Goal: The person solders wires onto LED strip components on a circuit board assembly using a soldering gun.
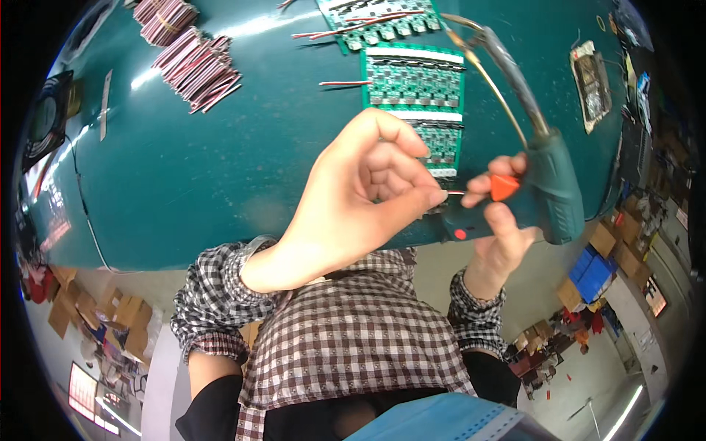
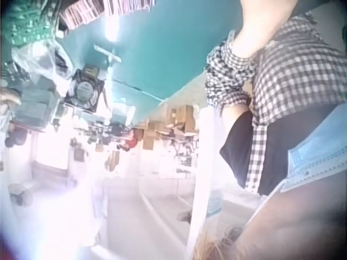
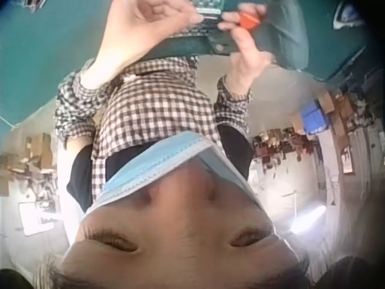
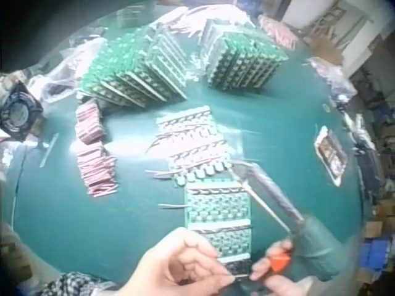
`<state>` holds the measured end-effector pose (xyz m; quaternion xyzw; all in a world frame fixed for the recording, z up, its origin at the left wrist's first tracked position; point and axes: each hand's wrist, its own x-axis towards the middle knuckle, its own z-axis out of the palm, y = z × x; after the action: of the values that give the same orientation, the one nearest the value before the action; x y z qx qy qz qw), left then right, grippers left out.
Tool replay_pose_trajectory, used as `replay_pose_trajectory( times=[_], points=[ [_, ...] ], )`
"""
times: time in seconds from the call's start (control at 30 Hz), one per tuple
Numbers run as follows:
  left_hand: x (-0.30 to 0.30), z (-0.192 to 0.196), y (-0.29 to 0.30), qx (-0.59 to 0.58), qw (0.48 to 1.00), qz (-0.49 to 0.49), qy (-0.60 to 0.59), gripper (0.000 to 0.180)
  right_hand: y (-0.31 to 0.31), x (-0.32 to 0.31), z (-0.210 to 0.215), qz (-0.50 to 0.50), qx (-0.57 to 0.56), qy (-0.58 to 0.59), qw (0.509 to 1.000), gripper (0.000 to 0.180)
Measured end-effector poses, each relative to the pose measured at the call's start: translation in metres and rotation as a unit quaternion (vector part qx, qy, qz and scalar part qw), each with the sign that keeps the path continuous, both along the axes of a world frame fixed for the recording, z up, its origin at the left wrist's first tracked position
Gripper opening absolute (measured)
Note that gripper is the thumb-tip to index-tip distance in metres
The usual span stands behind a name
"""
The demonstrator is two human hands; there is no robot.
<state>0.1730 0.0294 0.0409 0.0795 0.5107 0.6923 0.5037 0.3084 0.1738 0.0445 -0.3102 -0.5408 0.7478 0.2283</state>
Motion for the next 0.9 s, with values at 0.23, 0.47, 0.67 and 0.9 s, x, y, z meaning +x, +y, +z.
replay_pose_trajectory(
  times=[0.23,0.47,0.67,0.9],
  points=[
    [0.009,-0.008,0.009,0.004,0.999,-0.015,0.047,0.033,0.002,-0.003,-0.001,0.052,0.050,-0.002,0.997,0.051],
    [0.018,-0.008,0.007,0.115,0.991,0.002,-0.061,0.052,-0.001,-0.007,0.004,-0.071,0.039,-0.008,0.997,0.051],
    [0.032,-0.019,0.013,0.160,0.984,0.057,-0.057,0.038,-0.002,-0.012,0.005,-0.080,-0.025,-0.012,0.996,0.049],
    [0.031,-0.017,0.019,0.176,0.978,0.061,-0.096,0.024,-0.004,-0.010,0.004,-0.078,-0.034,0.009,0.996,0.048]
  ],
)
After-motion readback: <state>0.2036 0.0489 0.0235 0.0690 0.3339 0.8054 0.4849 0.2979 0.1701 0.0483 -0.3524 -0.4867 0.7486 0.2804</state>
